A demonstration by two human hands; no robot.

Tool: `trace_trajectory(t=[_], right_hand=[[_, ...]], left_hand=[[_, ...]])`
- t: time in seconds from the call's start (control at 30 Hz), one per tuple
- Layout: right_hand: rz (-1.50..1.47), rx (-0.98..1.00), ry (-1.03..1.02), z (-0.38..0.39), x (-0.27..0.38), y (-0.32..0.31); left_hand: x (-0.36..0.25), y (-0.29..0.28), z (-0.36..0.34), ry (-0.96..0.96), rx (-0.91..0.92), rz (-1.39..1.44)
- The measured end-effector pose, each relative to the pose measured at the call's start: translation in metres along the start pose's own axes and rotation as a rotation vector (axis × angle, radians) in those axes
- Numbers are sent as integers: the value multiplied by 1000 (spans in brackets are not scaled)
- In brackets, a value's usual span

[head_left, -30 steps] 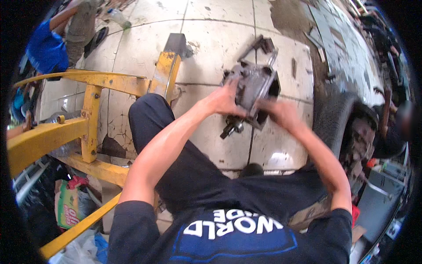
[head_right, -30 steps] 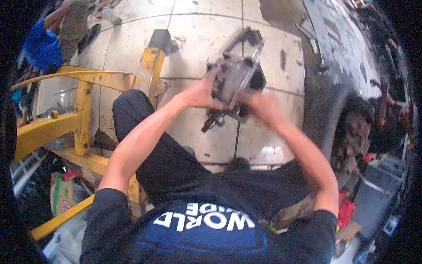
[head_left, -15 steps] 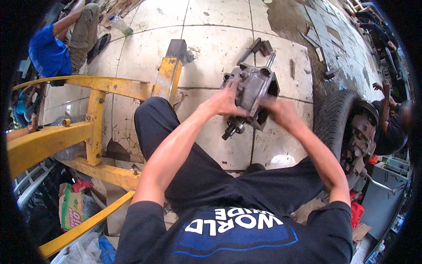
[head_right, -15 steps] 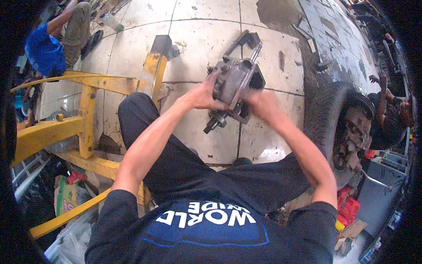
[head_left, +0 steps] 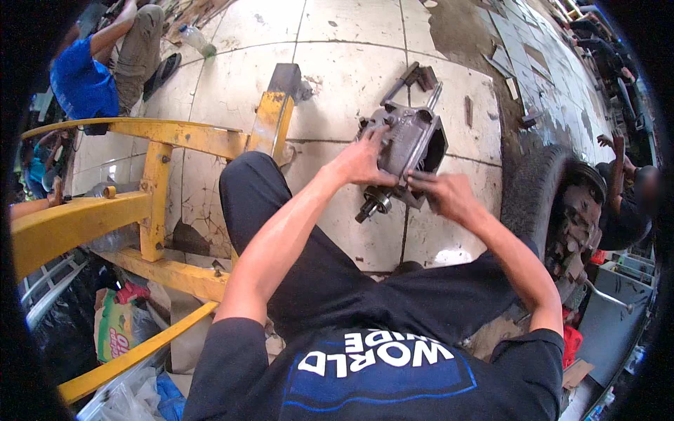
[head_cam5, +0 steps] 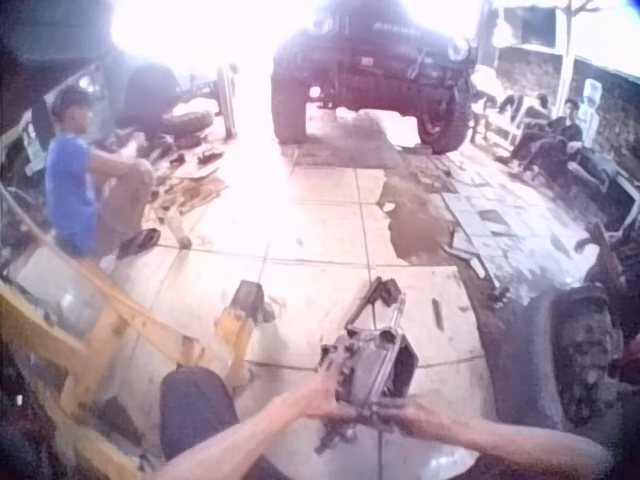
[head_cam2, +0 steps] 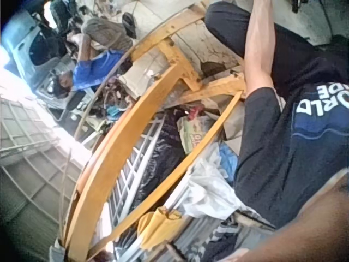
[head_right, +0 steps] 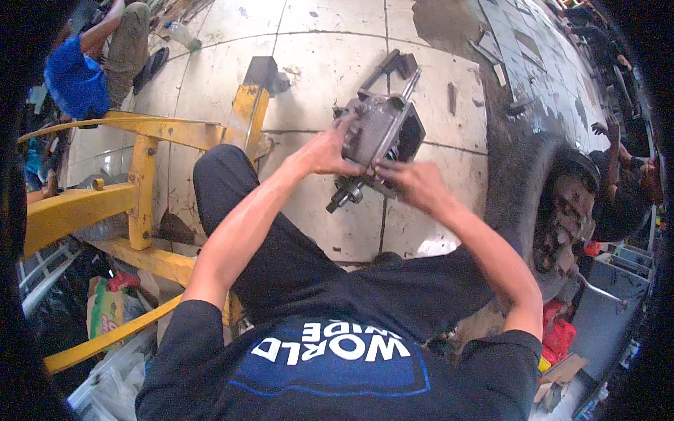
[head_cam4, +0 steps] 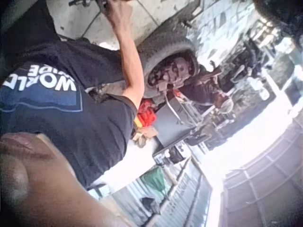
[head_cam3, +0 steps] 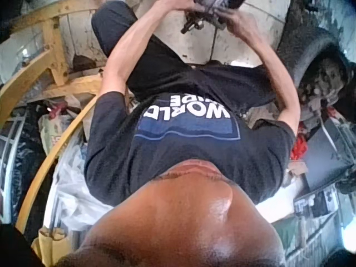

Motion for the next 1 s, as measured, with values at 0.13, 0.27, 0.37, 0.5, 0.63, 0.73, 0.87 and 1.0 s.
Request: trace_trajectory(t=[0.13,0.27,0.37,0.5,0.63,0.73,0.87,1.0], right_hand=[[68,-183,164,-15,-34,-6],[54,118,-73,5,21,0],[-569,-239,385,8,-59,2],[-1409,-241,928,5,-50,-27],[-1577,-258,930,2,-32,-32],[-1590,-271,939,2,-27,-29],[-1632,-244,925,-3,-12,-33],[-1676,-227,954,-6,-7,-32]], left_hand=[[4,-1,3,25,-40,-9],[5,3,3,-7,1,-4],[-3,1,1,2,12,-9],[-14,-11,0,189,-189,-279],[-48,-41,-9,266,-325,106],[-61,-37,-1,-63,-114,581],[-64,-37,2,-20,-154,679],[-62,-39,-2,21,-226,643]])
Point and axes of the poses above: each hand's wrist, its own z-axis away from the middle knuckle, its own y-axis out of the palm, x = y × z, the point moved 7 cm from there along -z, towards the middle knuckle, and after that the axes turned 12 degrees about -x, right-handed, at the moved point
